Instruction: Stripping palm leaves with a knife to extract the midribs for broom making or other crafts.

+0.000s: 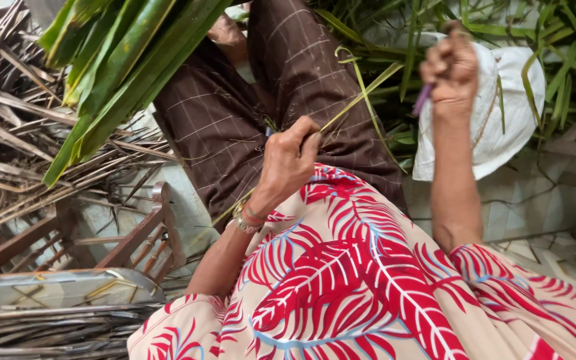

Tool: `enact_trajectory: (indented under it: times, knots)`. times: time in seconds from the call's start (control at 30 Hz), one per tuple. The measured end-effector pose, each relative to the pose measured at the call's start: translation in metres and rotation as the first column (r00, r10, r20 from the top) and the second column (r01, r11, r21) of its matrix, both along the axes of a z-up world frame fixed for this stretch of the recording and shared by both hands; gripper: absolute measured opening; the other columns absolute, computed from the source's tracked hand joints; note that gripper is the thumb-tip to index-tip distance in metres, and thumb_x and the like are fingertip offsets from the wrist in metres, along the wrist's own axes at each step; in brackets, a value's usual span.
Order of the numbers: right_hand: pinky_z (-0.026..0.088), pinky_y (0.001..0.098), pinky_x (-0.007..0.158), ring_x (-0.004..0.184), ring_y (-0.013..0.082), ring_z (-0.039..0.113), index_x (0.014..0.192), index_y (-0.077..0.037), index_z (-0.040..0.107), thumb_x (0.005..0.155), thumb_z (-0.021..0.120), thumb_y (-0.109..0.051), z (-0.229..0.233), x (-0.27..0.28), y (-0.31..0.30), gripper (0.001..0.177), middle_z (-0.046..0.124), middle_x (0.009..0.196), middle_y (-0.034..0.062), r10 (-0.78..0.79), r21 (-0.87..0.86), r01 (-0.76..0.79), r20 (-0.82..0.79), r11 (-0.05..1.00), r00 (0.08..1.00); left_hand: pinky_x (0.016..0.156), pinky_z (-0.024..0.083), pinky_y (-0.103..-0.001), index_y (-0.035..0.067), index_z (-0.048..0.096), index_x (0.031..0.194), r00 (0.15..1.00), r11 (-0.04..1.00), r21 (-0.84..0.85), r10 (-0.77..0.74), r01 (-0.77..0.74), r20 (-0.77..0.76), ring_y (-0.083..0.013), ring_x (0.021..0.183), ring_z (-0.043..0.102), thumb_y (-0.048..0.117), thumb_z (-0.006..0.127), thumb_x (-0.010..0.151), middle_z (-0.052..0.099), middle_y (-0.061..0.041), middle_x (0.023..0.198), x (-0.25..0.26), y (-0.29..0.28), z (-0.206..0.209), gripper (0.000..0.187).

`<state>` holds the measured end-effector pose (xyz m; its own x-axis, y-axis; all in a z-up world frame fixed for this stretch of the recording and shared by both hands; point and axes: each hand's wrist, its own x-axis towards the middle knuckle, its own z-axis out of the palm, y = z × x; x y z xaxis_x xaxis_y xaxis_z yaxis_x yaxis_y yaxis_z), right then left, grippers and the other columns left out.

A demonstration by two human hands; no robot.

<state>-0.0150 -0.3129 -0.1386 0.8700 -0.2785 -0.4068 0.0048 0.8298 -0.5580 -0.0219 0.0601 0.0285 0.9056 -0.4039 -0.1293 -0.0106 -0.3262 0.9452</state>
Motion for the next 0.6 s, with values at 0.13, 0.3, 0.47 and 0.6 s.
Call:
enact_trajectory:
  times: [0.13,0.3,0.47,0.6]
  knots:
    - [0.031,0.0262,0.046,0.054,0.0100,0.043,0.123,-0.013,0.065,0.108,0.061,-0.022,0.015,-0.006,-0.017,0.017,0.057,0.082,-0.0001,0.033,-0.392,-0.145,-0.279,0.908,0.960,0.050,0.044,-0.042,0.008,0.062,0.098,0.989,0.958,0.269,0.060,-0.094,0.132,-0.0278,0.047,0.056,0.011,0.063,0.094,0.060,-0.008,0.057,0.000,0.043,0.003,0.005]
    - [0.038,0.0205,0.045,0.053,0.0059,0.052,0.121,-0.011,0.066,0.108,0.061,-0.018,0.032,-0.021,0.021,0.016,0.060,0.078,-0.0024,0.089,-0.437,-0.283,-0.413,0.853,0.906,0.076,0.038,-0.037,0.016,0.073,0.090,0.836,0.791,0.479,0.074,-0.381,0.543,-0.0226,0.083,0.045,0.015,0.079,0.081,0.047,-0.003,0.090,0.002,0.101,-0.006,0.011]
    - [0.037,0.0221,0.048,0.057,0.0066,0.052,0.124,-0.015,0.064,0.110,0.058,-0.018,-0.010,-0.035,0.012,0.016,0.059,0.082,-0.0034,0.200,-0.370,-0.374,-0.431,0.851,0.880,0.056,0.049,-0.030,0.004,0.071,0.099,0.833,0.830,0.203,0.441,-0.520,0.334,-0.0187,0.059,0.062,0.002,0.063,0.090,0.071,-0.004,0.076,-0.005,0.182,-0.018,0.012]
    - [0.042,0.0223,0.051,0.060,0.0068,0.056,0.127,-0.015,0.063,0.111,0.061,-0.024,-0.030,-0.049,-0.015,0.019,0.059,0.082,-0.0043,0.183,-0.384,-0.416,-0.515,0.824,0.837,0.060,0.055,-0.022,0.000,0.074,0.104,0.759,0.760,-0.043,0.650,-0.649,0.031,-0.0099,0.063,0.064,0.004,0.056,0.096,0.073,-0.004,0.080,-0.016,0.242,-0.053,0.020]
